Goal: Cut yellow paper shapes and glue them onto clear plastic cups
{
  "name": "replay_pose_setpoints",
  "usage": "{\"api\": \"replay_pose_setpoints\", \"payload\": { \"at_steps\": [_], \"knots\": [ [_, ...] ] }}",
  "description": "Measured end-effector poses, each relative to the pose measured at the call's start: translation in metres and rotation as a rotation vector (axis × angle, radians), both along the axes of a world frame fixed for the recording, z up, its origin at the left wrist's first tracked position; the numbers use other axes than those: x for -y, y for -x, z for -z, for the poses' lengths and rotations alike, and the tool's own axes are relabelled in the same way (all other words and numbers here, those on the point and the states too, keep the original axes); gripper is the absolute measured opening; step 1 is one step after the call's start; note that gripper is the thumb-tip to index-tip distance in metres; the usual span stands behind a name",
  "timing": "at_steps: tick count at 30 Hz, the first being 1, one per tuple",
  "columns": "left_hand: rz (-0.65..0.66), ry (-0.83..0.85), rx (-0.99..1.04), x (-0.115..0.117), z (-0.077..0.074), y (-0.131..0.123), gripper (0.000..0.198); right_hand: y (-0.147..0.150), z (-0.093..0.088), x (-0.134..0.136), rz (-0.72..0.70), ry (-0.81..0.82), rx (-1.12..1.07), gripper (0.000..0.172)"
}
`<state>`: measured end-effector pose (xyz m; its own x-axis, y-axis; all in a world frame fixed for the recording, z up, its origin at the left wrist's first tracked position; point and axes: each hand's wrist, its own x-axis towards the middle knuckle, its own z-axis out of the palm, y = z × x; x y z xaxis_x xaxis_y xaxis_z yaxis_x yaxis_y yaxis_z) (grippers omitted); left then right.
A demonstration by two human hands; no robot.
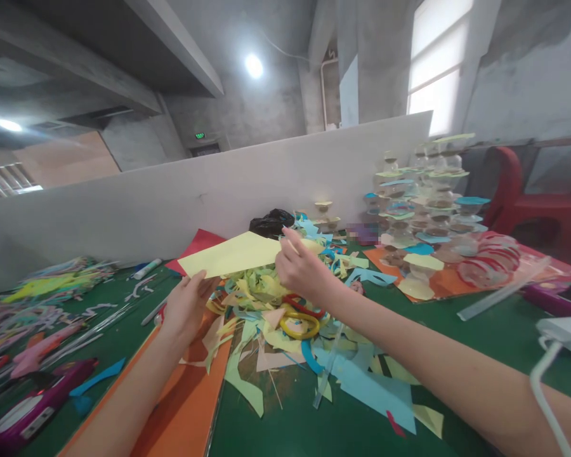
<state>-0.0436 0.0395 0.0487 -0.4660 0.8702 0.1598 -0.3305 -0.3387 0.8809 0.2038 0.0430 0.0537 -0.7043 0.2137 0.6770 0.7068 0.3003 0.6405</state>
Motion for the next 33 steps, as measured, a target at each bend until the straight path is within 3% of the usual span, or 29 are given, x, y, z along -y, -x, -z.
{"api": "replay_pose_setpoints", "payload": {
  "at_steps": [8,17,25,29,31,33],
  "knots": [
    [0.009,0.032,0.006,-0.004,0.007,-0.001,0.009,-0.051,0.016,-0.001,0.069,0.099,-0.105,0.043],
    [0.117,0.038,0.012,-0.006,0.013,-0.008,0.005,-0.045,0.025,0.012,0.076,0.124,-0.165,0.041],
    [0.216,0.020,0.015,0.005,0.011,-0.030,0.013,-0.032,0.017,0.030,0.035,0.148,-0.163,0.041],
    [0.182,0.012,0.066,0.003,0.008,-0.027,0.025,-0.032,0.012,0.035,0.023,0.154,-0.129,0.041],
    [0.163,-0.011,0.089,0.001,0.005,-0.022,0.031,-0.034,0.011,0.036,0.005,0.268,-0.189,0.038],
    [0.159,-0.034,0.108,0.001,0.001,-0.018,0.031,-0.035,0.012,0.035,-0.052,0.540,-0.418,0.027]
  ]
}}
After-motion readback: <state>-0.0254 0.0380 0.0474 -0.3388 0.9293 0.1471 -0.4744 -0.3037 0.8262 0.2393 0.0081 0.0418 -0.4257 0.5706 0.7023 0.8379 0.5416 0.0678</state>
